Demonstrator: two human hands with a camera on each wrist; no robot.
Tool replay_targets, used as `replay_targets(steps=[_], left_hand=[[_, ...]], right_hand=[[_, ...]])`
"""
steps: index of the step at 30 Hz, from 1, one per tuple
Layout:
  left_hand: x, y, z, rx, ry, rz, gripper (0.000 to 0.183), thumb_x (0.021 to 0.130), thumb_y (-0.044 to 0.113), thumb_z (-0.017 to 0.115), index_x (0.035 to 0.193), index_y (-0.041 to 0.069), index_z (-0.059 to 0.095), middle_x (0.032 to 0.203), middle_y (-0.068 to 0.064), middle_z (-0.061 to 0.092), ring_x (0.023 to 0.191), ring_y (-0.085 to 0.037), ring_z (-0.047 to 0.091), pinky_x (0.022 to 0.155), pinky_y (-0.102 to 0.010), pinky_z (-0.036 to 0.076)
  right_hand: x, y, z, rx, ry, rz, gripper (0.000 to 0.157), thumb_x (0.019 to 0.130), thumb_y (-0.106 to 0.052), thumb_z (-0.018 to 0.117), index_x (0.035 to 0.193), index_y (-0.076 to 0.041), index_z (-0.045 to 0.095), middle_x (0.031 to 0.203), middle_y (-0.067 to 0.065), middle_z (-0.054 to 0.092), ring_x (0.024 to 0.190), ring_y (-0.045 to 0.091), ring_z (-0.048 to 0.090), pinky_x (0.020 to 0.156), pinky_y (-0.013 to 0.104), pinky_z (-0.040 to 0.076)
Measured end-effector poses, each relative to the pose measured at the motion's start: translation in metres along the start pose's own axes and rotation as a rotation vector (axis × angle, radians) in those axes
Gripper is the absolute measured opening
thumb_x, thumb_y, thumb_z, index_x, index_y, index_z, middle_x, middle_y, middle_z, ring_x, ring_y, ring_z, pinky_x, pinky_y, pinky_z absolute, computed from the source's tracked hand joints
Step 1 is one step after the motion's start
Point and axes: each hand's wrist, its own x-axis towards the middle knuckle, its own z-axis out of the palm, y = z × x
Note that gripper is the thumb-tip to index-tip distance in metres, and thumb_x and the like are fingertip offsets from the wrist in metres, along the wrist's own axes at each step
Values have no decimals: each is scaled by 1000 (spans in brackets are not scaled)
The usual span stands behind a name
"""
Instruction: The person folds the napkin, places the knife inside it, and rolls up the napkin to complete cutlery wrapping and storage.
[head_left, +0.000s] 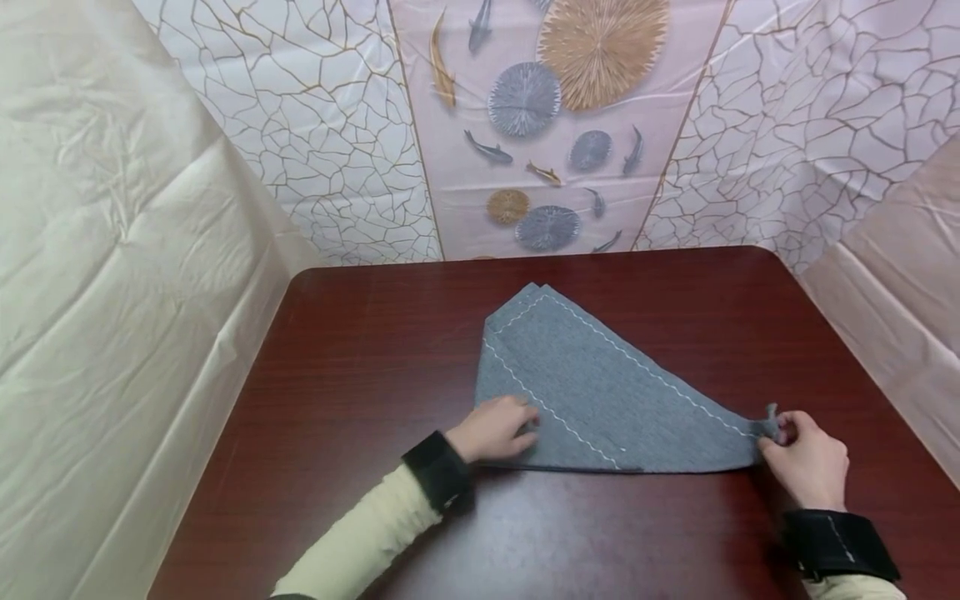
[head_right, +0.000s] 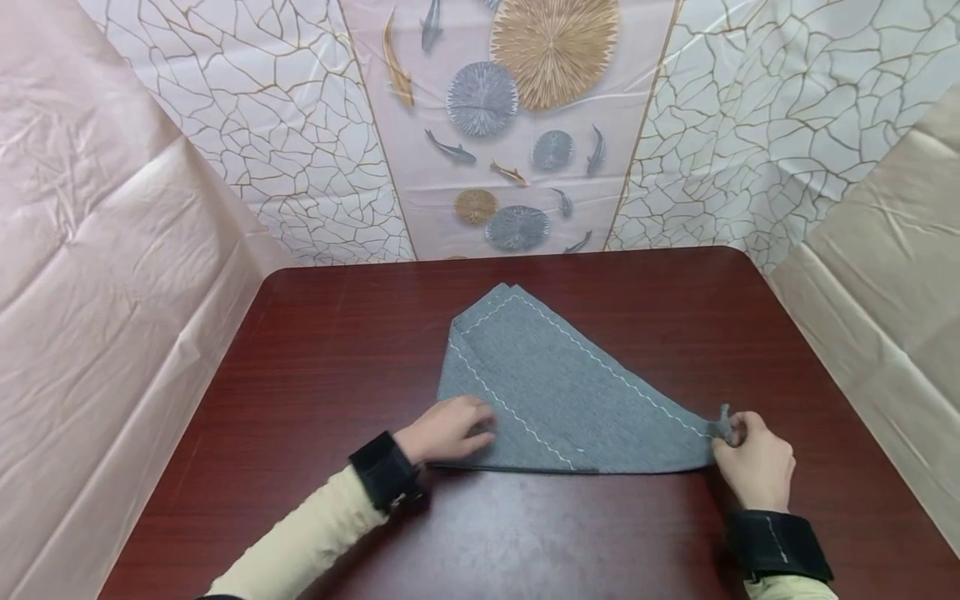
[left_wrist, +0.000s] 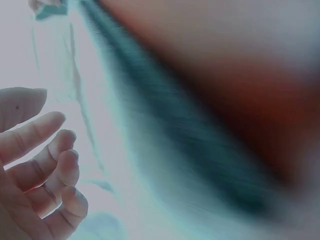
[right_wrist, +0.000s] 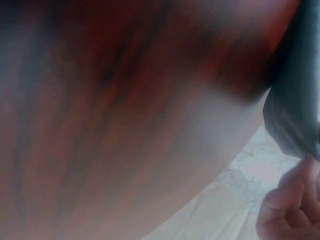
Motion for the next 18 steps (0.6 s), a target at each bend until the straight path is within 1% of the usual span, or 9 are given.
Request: replay_targets(steps=[3,5,7,8,9,11,14,15,18], left_hand=[[45,22,-8,-18,-84,45,21,87,24,59,103,12,64,90,1,63,76,-7,56,67,-21,46],[74,38,-8,-34,-153,55,23,87,25,58,106,13,63,95,2,64,79,-7,58,67,-20,46],[97,53,-5,-39,-198,52,27,87,26,58,111,14,61,101,3,64,84,-7,59,67,-20,46],[106,59,-2,-25,-204,48,30,87,27,58,114,15,58,104,4,63,87,-7,59,68,-21,47],[114,64,1,-17,-204,39,35,87,27,58,119,15,55,109,4,62,91,-8,59,69,-21,47],[126,71,8,-5,-182,24,43,88,27,57,128,16,49,116,5,59,97,-8,58,73,-21,47],[140,76,14,-67,-151,6,49,90,25,54,136,14,40,124,3,54,101,-8,56,79,-18,43],[144,77,15,-89,-145,3,49,91,24,52,137,14,39,125,3,54,101,-7,55,79,-17,43],[153,81,18,-145,-133,11,39,94,22,49,132,13,46,117,3,59,87,-3,57,72,-14,41]], right_hand=[[0,-7,8,0,59,-109,23,64,3,66,84,3,55,63,15,54,52,30,47,51,47,35],[-1,-12,14,-5,74,-182,25,62,6,65,84,4,55,63,16,54,51,30,48,50,50,36],[-3,-17,21,-4,75,-245,25,61,8,64,84,4,56,65,16,55,53,30,49,50,50,37],[-3,-20,23,-5,71,-273,25,61,8,64,84,4,56,66,16,54,54,30,49,50,49,37],[-4,-23,26,-3,65,-297,25,61,9,64,84,3,56,66,15,54,55,29,49,51,49,38],[-5,-29,30,-3,60,-342,25,61,9,64,83,3,56,66,13,53,56,29,49,51,48,38],[-5,-36,34,-4,60,-394,26,59,10,66,81,1,56,65,10,52,55,25,48,50,44,38],[-4,-38,35,-3,60,-408,27,59,11,66,81,0,56,64,8,50,54,23,47,49,43,38],[-4,-42,35,3,68,-445,28,57,12,67,78,-2,56,61,3,46,53,18,43,48,38,36]])
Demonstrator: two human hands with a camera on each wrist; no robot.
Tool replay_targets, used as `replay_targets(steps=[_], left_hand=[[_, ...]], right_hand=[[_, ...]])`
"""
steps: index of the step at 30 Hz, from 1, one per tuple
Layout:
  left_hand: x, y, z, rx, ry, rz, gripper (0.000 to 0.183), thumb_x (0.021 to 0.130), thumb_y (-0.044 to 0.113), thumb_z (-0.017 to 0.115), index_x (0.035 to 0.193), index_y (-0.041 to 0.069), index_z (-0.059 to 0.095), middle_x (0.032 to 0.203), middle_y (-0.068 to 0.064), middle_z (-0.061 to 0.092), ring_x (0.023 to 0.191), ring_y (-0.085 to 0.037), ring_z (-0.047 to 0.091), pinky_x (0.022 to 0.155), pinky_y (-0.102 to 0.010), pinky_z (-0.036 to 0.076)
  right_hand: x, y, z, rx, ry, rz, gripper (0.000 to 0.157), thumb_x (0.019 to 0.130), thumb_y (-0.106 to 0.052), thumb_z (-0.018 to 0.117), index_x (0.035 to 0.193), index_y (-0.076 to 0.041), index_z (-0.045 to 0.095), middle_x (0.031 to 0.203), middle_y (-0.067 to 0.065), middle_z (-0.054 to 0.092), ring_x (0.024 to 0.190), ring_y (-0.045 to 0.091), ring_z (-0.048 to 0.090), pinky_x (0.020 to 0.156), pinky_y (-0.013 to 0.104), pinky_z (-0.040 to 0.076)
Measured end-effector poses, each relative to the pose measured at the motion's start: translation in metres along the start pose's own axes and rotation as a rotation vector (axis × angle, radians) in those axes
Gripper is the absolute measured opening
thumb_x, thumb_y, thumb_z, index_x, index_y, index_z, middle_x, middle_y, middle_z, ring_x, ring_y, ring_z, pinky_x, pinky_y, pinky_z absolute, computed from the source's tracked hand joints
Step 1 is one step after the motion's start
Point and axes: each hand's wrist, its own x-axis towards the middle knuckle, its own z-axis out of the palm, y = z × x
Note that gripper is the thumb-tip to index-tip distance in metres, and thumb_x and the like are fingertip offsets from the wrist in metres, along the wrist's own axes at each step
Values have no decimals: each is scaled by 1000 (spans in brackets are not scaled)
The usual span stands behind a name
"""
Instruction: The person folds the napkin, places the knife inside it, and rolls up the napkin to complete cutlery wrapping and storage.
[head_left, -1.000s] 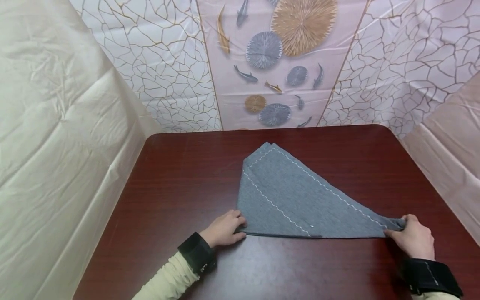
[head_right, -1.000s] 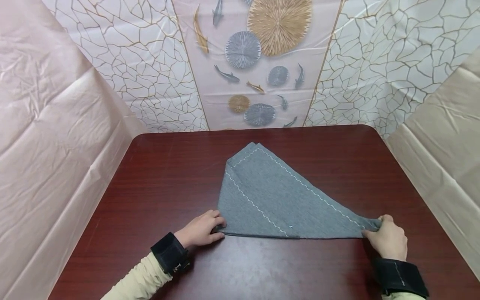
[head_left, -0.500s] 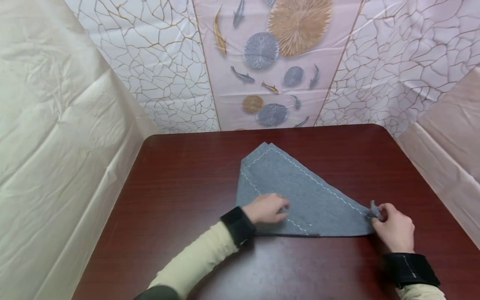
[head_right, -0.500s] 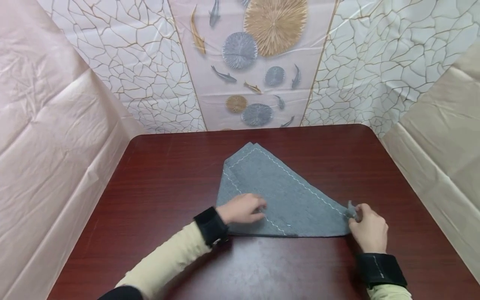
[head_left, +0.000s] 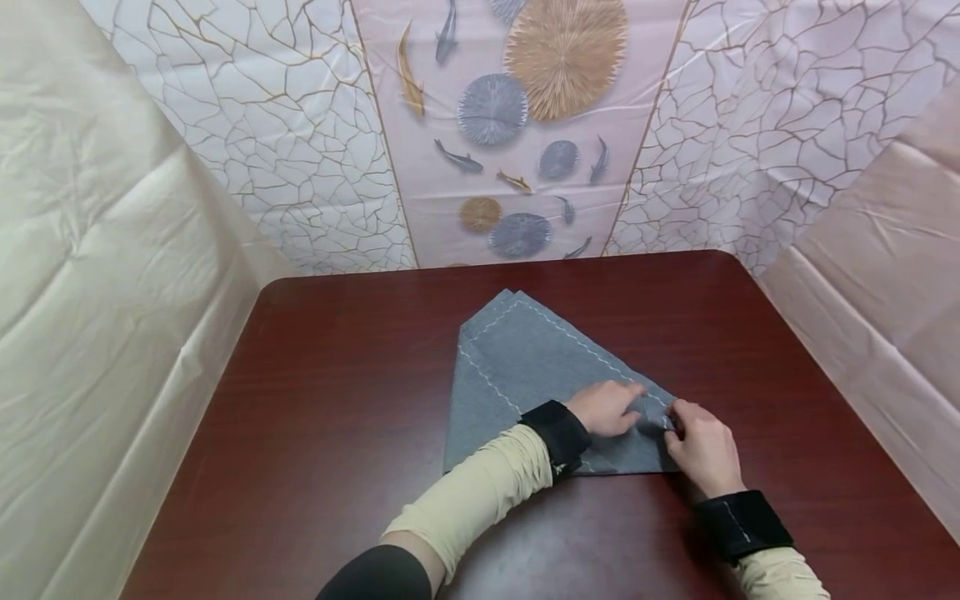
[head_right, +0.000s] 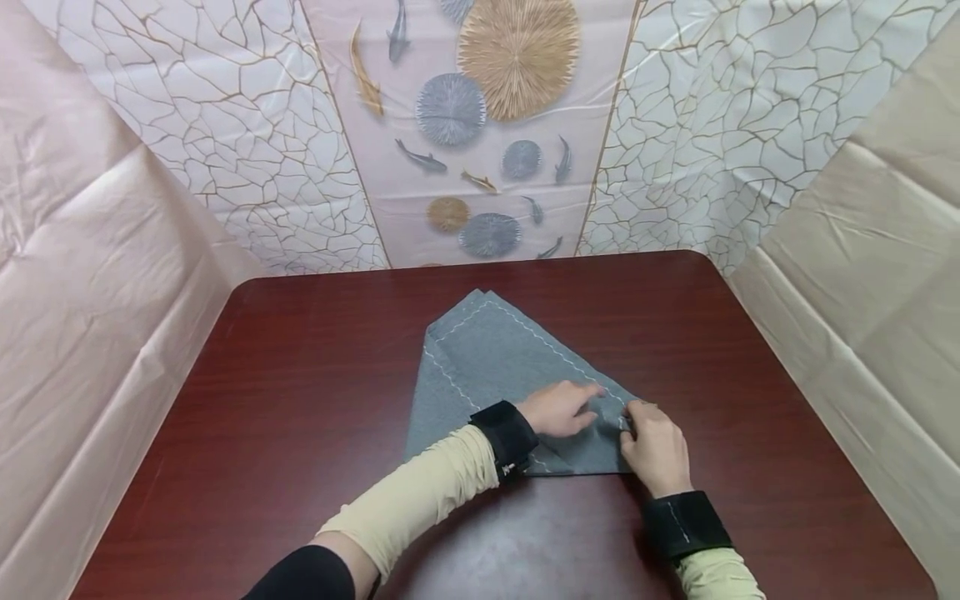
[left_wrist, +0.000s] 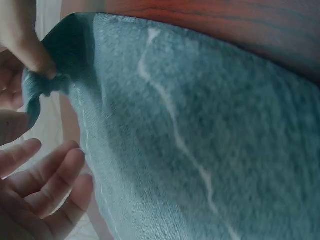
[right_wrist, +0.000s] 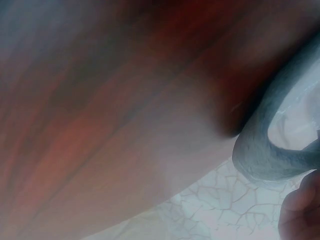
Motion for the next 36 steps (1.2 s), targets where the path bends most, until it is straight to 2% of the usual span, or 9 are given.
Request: replay_targets(steps=[4,7,10,13,20,27,36], left_hand=[[3,2,5,-2,52,38,29,94,20,49,121,11,57,103,2,64,68,-1,53,62,-13,38],[1,2,6,-45,112,65,22,92,21,52,108,10,63,86,3,66,60,0,51,57,-11,36],[-2,2,5,-101,167,76,13,91,20,55,88,10,63,66,5,57,52,-1,45,51,-11,32],[-6,1,3,-106,196,67,15,90,15,55,75,12,57,61,7,48,51,-2,43,49,-12,30],[-20,-7,-6,-145,214,86,12,87,10,53,75,12,54,61,7,48,51,-2,43,50,-11,31],[-43,-26,-18,-151,307,96,9,81,8,56,73,11,56,60,8,48,54,-1,43,53,-11,33],[-72,-49,-34,-301,362,84,11,81,4,54,72,9,53,59,6,45,50,-2,38,53,-13,30]], right_hand=[[1,-5,1,15,7,-18,28,56,13,67,75,-4,53,59,-1,38,52,14,37,47,32,32],[2,-7,1,19,16,-28,29,56,13,67,74,-4,52,60,-2,35,52,13,34,48,31,30],[2,-8,2,26,21,-40,29,56,13,67,73,-4,51,61,-1,36,53,13,34,49,31,30],[3,-10,4,36,11,-43,30,56,11,68,73,-5,49,61,-1,38,53,13,36,49,31,32],[-1,-10,2,23,-9,-44,33,54,11,70,66,-8,45,61,0,39,53,13,37,48,31,32],[-4,-12,0,25,-42,-72,34,53,11,71,66,-8,47,62,0,42,55,15,41,48,33,35],[-5,-19,1,40,-43,-99,36,53,13,72,67,-9,47,64,-2,39,56,11,38,48,29,33]])
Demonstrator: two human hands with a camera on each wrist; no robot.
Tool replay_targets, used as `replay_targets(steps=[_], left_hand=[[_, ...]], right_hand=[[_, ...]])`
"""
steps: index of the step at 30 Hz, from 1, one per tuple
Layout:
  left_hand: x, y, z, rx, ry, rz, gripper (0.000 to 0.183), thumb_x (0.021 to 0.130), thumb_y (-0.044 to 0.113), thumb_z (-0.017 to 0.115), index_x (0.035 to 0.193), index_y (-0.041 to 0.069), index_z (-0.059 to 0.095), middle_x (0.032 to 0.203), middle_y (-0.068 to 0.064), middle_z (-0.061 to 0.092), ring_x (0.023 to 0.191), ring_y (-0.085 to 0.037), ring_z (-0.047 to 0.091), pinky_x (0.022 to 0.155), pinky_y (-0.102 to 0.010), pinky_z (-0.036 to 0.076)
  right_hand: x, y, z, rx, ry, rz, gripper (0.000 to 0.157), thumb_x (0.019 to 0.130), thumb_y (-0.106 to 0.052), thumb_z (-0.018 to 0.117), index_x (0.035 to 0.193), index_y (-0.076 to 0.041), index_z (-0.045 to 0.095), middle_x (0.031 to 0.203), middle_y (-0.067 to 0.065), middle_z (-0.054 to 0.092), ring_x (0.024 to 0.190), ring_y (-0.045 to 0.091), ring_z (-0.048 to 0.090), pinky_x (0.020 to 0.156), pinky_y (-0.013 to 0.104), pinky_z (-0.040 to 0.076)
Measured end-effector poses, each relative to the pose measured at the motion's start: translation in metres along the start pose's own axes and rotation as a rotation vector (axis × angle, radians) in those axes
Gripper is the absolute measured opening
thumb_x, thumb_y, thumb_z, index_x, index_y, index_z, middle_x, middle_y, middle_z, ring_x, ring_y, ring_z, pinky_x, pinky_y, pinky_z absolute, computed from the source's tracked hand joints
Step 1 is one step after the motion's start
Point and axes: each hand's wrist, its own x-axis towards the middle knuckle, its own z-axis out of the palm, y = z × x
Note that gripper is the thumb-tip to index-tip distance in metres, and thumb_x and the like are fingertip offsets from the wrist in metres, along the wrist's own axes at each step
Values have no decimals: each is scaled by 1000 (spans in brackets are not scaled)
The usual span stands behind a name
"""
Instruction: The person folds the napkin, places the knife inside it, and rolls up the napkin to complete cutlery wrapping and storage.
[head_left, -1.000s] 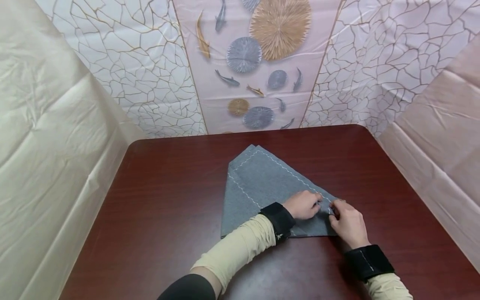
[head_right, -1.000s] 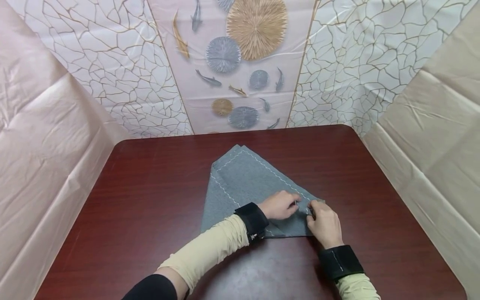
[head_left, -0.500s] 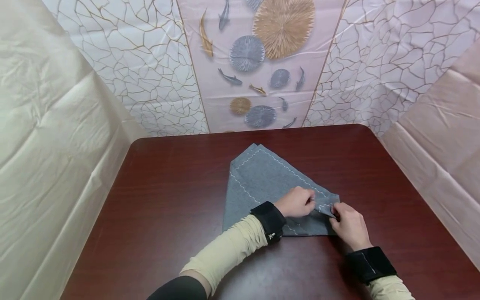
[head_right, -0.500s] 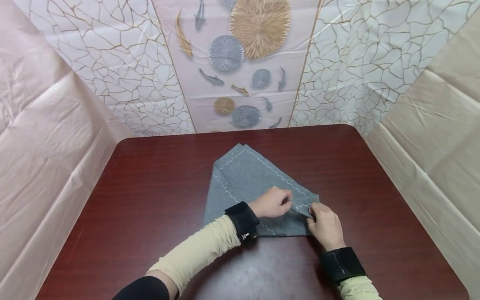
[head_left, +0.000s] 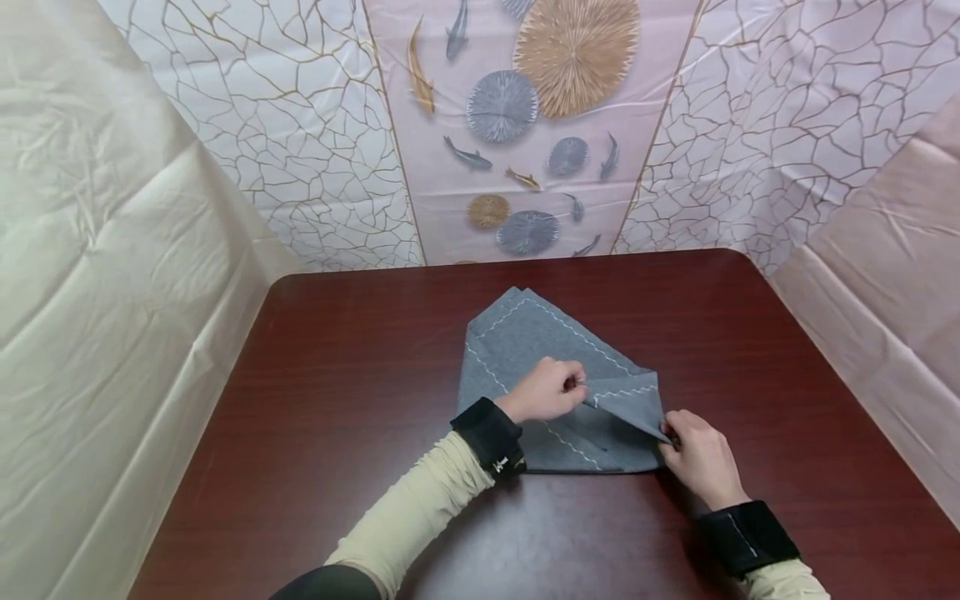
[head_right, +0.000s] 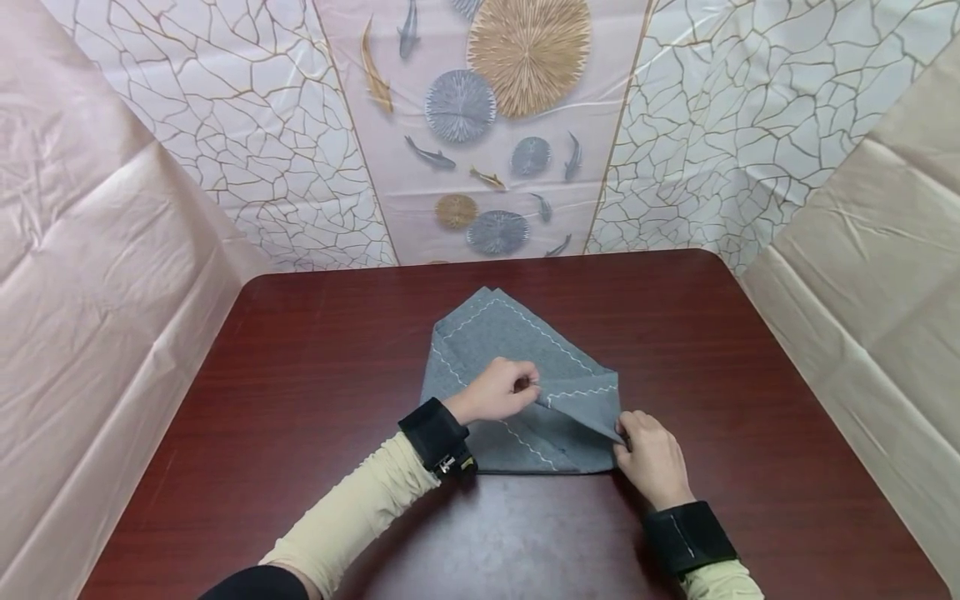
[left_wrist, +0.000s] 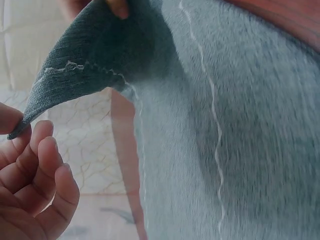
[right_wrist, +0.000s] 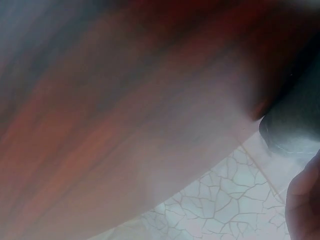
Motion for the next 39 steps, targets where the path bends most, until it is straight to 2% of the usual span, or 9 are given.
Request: replay_targets(steps=[7,18,39], left_hand=[[-17,-5,-15,-43,41,-24,10,81,3,53,72,8,54,60,5,47,52,-3,39,53,-14,31],[-41,-11,-25,-102,88,-20,11,82,2,50,73,7,49,60,3,42,53,-4,34,56,-17,29],[-96,-29,-46,-81,206,-62,11,81,5,54,71,8,54,58,5,45,50,-1,36,51,-17,32]], right_hand=[[2,-7,2,13,-12,-3,36,54,13,73,69,-10,49,65,-2,41,56,10,40,48,28,35],[4,-13,7,25,-1,-37,37,52,13,73,70,-10,50,66,-1,44,57,10,44,48,28,37],[7,-28,18,39,-49,-92,34,54,7,75,71,-12,52,67,-4,45,56,8,44,48,26,37]])
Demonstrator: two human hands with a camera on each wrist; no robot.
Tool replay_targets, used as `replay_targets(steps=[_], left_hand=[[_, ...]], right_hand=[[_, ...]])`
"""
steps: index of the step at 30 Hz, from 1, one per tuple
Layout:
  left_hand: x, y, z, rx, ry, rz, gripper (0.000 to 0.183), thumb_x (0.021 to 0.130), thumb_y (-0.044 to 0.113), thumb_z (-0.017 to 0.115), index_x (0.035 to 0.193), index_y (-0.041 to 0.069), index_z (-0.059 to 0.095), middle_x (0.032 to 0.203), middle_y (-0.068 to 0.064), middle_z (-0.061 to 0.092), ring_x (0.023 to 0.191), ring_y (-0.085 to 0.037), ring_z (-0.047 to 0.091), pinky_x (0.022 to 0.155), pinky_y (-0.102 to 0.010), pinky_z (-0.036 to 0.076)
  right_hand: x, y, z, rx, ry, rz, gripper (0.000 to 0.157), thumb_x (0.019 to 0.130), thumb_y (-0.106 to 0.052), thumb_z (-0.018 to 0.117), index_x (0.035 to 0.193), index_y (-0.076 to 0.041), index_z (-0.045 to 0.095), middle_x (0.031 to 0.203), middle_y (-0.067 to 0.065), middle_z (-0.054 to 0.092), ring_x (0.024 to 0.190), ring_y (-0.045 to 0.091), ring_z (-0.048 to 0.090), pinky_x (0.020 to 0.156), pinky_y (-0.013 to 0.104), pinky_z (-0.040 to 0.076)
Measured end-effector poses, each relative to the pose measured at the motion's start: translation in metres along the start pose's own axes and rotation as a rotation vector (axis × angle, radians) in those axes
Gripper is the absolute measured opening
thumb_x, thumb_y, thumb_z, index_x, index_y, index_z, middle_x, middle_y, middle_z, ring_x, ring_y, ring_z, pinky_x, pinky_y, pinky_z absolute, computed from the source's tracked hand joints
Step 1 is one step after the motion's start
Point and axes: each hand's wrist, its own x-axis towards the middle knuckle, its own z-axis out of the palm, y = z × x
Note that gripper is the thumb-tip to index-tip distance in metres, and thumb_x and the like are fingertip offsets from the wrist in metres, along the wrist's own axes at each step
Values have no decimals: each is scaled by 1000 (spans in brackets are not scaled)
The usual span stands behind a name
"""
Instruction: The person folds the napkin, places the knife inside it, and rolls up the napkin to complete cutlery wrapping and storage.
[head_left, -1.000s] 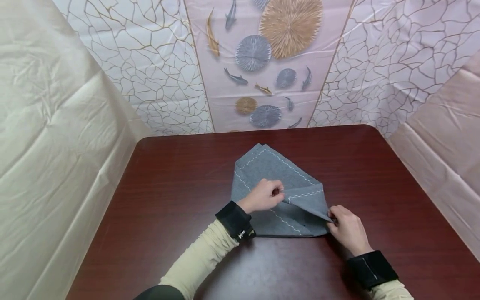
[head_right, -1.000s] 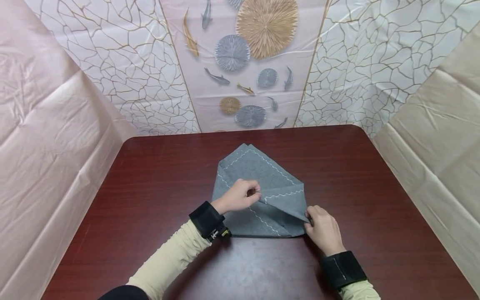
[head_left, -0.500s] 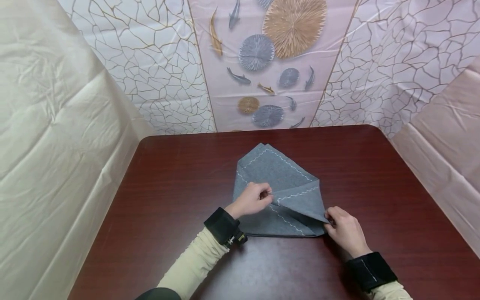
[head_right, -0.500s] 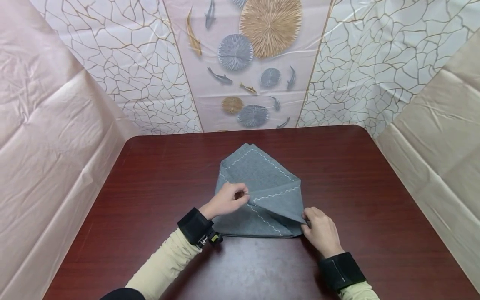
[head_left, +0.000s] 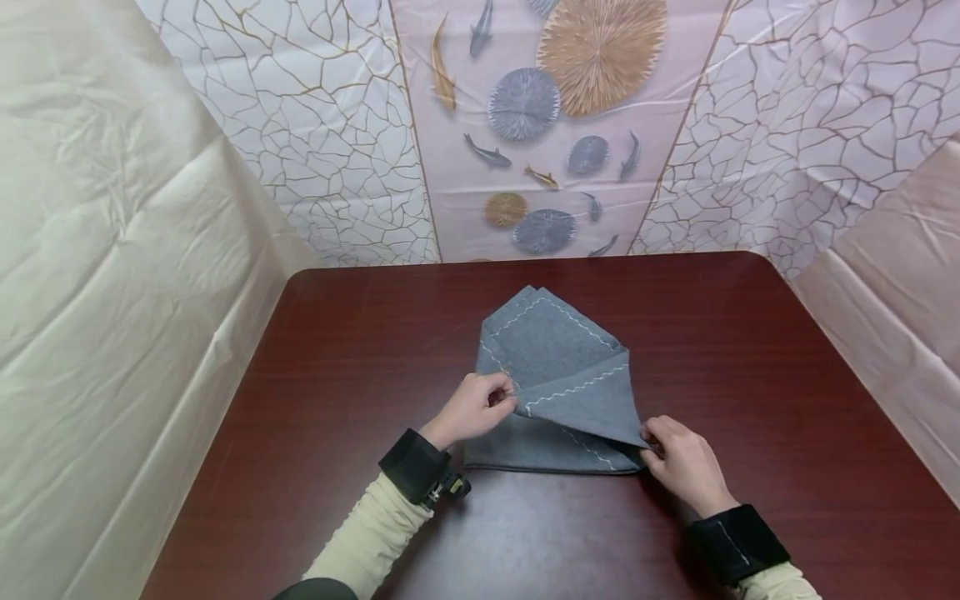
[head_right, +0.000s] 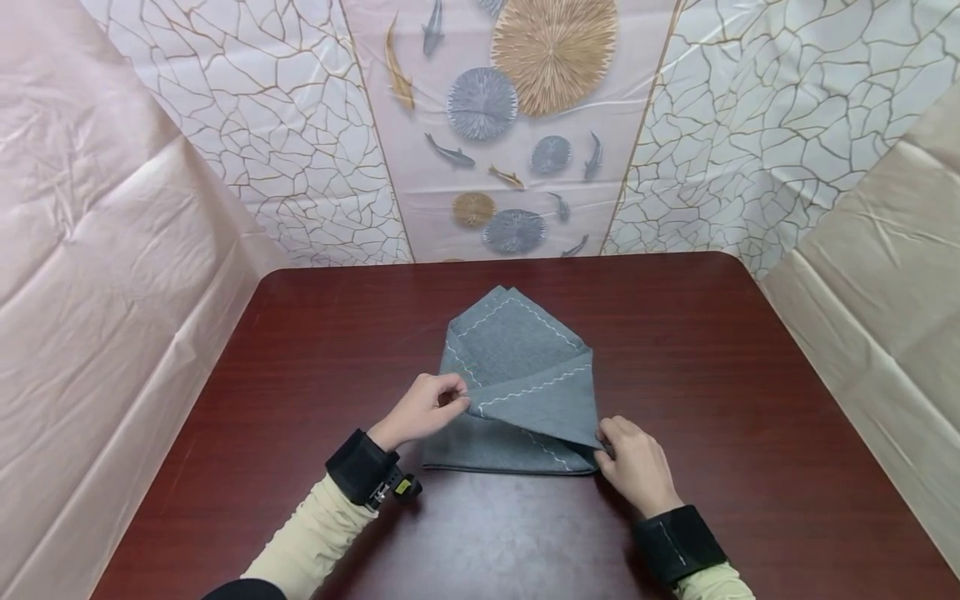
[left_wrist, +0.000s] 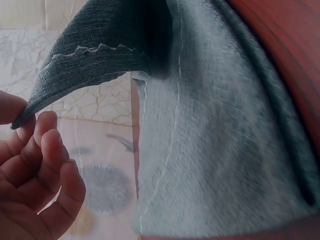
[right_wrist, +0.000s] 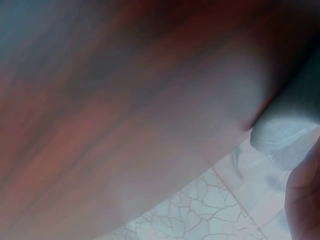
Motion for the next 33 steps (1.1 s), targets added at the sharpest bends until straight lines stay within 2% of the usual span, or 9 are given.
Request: replay_targets(steps=[15,25,33], left_hand=[[-21,-8,-9,-14,21,-24,11,81,5,56,71,9,55,59,6,48,52,-1,39,51,-18,35],[-35,-13,-14,-10,-40,-101,12,80,5,60,69,8,57,60,6,49,53,-1,39,51,-18,36],[-47,-19,-16,12,-107,-129,11,80,6,62,70,8,60,63,5,55,54,0,42,55,-18,40]], right_hand=[[3,-9,1,21,-42,-11,32,56,7,72,72,-13,53,68,-4,48,56,8,47,47,26,38],[2,-11,1,33,-106,4,32,58,5,75,75,-14,56,71,-6,50,58,9,51,48,26,39],[2,-12,0,44,-124,-11,31,59,5,76,77,-13,59,74,-6,53,60,10,52,50,27,41]])
